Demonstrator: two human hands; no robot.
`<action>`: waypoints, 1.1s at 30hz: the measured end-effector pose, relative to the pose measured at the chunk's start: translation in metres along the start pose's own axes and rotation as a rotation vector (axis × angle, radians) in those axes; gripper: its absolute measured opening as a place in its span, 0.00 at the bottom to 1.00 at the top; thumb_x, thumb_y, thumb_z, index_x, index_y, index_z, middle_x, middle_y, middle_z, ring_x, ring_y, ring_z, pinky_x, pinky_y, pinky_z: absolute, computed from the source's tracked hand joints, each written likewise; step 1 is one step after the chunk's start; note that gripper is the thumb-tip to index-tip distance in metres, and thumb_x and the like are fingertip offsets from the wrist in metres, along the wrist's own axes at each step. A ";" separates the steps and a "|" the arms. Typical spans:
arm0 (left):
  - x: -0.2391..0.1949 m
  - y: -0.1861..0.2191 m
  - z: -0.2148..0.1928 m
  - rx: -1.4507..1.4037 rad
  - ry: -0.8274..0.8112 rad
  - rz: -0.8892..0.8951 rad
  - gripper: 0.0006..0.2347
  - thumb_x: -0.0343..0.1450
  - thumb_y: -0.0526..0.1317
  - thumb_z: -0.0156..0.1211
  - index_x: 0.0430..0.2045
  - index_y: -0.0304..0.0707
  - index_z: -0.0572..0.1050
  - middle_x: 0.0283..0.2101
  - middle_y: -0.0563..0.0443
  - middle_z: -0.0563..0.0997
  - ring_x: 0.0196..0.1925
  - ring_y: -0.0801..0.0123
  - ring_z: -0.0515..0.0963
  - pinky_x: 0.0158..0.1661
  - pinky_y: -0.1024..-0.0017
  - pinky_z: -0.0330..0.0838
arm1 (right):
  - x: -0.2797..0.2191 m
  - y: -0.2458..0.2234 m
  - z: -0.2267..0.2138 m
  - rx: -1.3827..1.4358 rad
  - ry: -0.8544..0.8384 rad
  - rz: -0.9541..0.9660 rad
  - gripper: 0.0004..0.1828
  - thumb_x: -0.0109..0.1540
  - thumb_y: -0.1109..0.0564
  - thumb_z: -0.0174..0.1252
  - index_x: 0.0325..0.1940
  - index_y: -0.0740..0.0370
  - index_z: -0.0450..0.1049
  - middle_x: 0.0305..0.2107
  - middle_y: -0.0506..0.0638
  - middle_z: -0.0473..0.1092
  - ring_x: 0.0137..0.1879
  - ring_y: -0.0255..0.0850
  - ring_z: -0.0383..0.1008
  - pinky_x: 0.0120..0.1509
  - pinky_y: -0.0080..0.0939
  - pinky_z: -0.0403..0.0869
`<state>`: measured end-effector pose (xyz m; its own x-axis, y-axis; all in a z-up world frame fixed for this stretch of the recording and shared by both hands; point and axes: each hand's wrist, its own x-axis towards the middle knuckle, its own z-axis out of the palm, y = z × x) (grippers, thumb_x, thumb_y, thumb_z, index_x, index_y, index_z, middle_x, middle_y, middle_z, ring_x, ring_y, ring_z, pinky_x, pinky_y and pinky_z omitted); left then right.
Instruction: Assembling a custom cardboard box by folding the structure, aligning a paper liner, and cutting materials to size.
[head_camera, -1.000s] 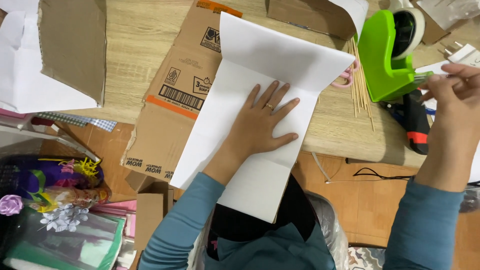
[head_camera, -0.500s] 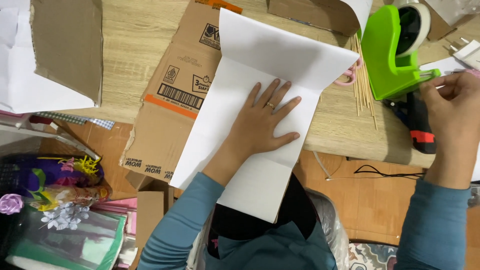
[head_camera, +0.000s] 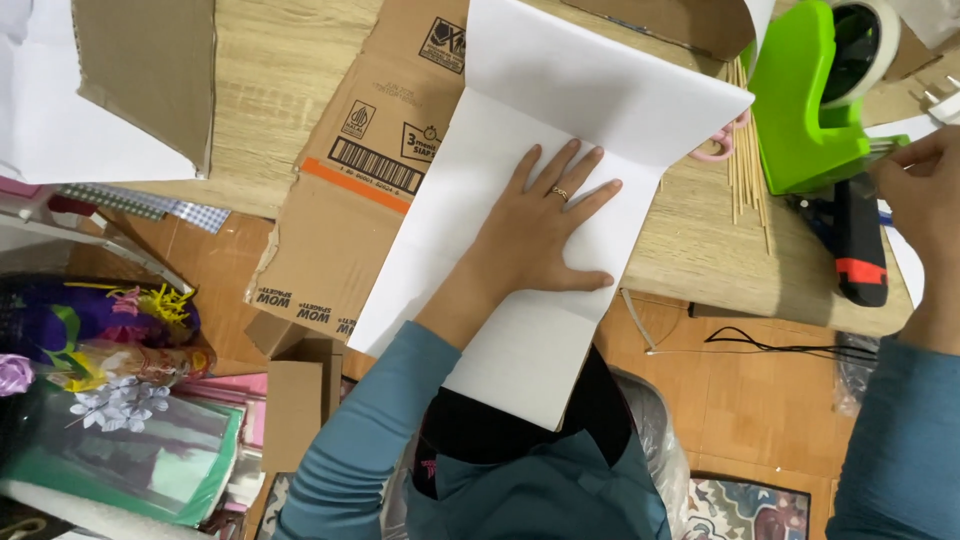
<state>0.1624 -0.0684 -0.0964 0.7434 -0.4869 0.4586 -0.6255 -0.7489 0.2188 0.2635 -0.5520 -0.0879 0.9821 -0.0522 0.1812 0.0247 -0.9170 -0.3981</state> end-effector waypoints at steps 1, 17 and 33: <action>0.000 0.000 -0.001 0.010 -0.042 -0.008 0.45 0.62 0.77 0.60 0.69 0.50 0.65 0.75 0.43 0.58 0.78 0.48 0.55 0.73 0.43 0.46 | 0.002 0.004 0.003 0.014 -0.072 0.014 0.06 0.71 0.64 0.64 0.44 0.68 0.73 0.27 0.58 0.70 0.30 0.44 0.68 0.34 0.47 0.66; -0.002 -0.002 0.013 -0.005 0.098 0.018 0.46 0.59 0.78 0.67 0.66 0.49 0.68 0.74 0.44 0.59 0.77 0.46 0.60 0.72 0.40 0.53 | -0.088 -0.216 -0.032 0.108 -0.527 -0.544 0.04 0.61 0.58 0.65 0.40 0.57 0.80 0.28 0.46 0.74 0.35 0.37 0.71 0.44 0.34 0.67; 0.000 -0.002 0.003 0.031 -0.080 0.009 0.53 0.58 0.86 0.61 0.72 0.52 0.59 0.77 0.43 0.53 0.80 0.48 0.53 0.75 0.41 0.46 | -0.067 -0.293 0.007 -0.280 -0.854 -0.979 0.12 0.66 0.48 0.56 0.29 0.51 0.72 0.20 0.49 0.66 0.40 0.48 0.71 0.49 0.48 0.69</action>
<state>0.1643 -0.0683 -0.0995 0.7551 -0.5274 0.3895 -0.6256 -0.7574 0.1873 0.1915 -0.2772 0.0097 0.3917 0.8407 -0.3739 0.8463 -0.4886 -0.2123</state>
